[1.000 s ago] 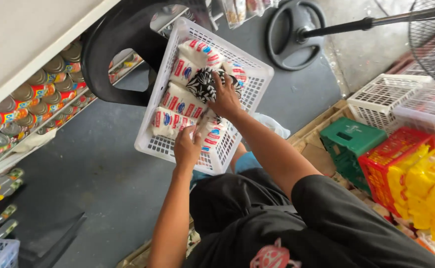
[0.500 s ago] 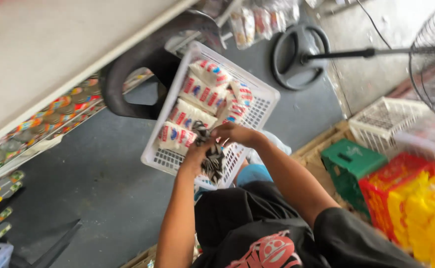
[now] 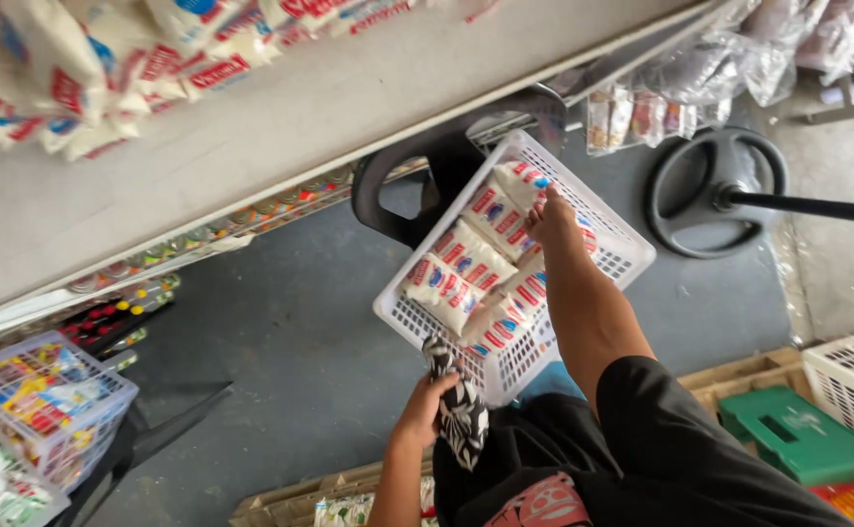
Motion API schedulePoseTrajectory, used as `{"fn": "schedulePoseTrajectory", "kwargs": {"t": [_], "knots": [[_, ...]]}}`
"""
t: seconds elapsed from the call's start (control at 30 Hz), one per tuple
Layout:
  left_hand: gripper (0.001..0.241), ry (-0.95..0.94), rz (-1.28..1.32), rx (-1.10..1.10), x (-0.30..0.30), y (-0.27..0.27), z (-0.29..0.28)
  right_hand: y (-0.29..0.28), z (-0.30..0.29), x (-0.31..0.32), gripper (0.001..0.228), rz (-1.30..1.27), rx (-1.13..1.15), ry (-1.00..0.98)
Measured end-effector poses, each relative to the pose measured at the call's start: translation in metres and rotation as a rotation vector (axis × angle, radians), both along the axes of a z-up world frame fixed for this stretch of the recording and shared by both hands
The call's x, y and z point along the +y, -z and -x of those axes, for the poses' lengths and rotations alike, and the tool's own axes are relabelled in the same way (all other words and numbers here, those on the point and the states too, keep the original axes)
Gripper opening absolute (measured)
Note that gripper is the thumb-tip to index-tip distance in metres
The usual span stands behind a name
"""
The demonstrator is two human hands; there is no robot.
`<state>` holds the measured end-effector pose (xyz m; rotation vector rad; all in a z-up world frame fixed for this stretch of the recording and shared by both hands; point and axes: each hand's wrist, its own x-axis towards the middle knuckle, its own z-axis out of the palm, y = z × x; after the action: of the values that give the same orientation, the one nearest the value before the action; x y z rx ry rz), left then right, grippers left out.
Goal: Gathering packets of sugar from a store shelf and placing them into a basket, then wrapping a packet in a patterned cloth.
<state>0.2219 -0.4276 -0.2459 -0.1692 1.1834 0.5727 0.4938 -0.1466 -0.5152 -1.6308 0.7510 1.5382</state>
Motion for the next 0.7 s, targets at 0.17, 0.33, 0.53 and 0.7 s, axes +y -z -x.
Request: {"fn": "schedulePoseTrajectory", "kwargs": {"t": [0.17,0.33,0.53,0.7], "knots": [[0.04,-0.201,0.062,0.129,-0.039,-0.011,0.008,0.051,0.008,0.0,0.018,0.037,-0.239,-0.07],[0.041,-0.257,0.016,0.153,-0.031,-0.011,-0.005,-0.064,0.012,-0.041,0.026,-0.174,-0.859,-0.677],[0.042,-0.143,-0.174,0.172,0.03,-0.011,0.008,-0.217,0.011,-0.104,0.028,-0.463,-1.142,-1.183],[0.044,-0.047,-0.315,0.164,0.065,-0.006,0.037,-0.31,0.01,-0.174,0.017,-0.573,-1.16,-1.282]]}}
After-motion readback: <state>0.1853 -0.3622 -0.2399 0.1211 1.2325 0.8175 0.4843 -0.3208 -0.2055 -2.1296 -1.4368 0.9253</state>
